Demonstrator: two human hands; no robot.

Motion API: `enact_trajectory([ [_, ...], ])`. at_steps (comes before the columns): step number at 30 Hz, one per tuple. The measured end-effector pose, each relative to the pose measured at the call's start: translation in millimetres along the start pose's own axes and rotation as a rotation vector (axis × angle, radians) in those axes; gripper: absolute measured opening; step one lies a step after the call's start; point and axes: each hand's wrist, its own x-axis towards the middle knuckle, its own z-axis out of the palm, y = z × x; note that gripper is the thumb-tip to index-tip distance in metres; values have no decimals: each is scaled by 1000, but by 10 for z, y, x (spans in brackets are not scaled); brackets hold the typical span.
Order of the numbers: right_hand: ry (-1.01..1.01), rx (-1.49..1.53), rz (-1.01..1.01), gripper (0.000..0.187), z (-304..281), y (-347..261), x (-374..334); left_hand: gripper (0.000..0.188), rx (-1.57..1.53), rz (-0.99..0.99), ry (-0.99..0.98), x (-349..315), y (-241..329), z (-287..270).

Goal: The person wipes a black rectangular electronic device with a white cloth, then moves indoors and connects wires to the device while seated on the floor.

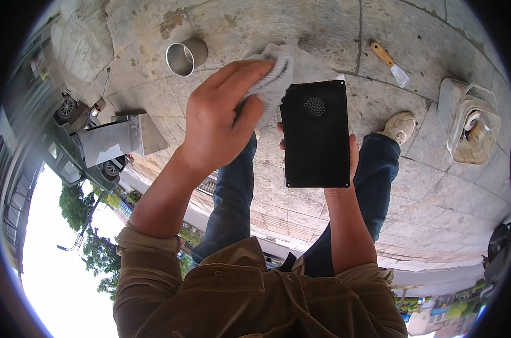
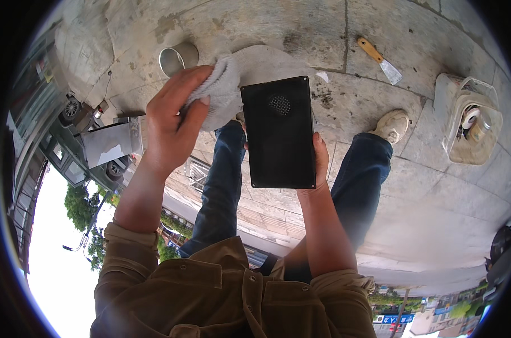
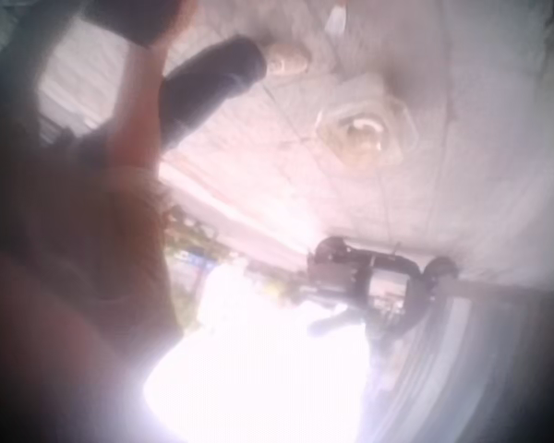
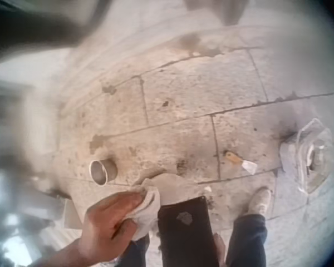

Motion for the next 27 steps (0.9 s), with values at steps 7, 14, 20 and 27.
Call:
enact_trajectory([
  [7, 289, 234, -35, 45, -267, -48, -185, 43, 378, 276, -230, -184, 29, 856],
  [14, 260, 197, 42, 45, -326, 0, -168, 24, 361, 100, -439, -10, -89, 746],
  [20, 323, -32, -18, 69, -481, -75, -146, 30, 109, -20, -56, -61, -323, 144],
  [27, 384, -240, -74, 58, -387, -76, -196, 21, 289, 137, -435, -572, -274, 607],
])
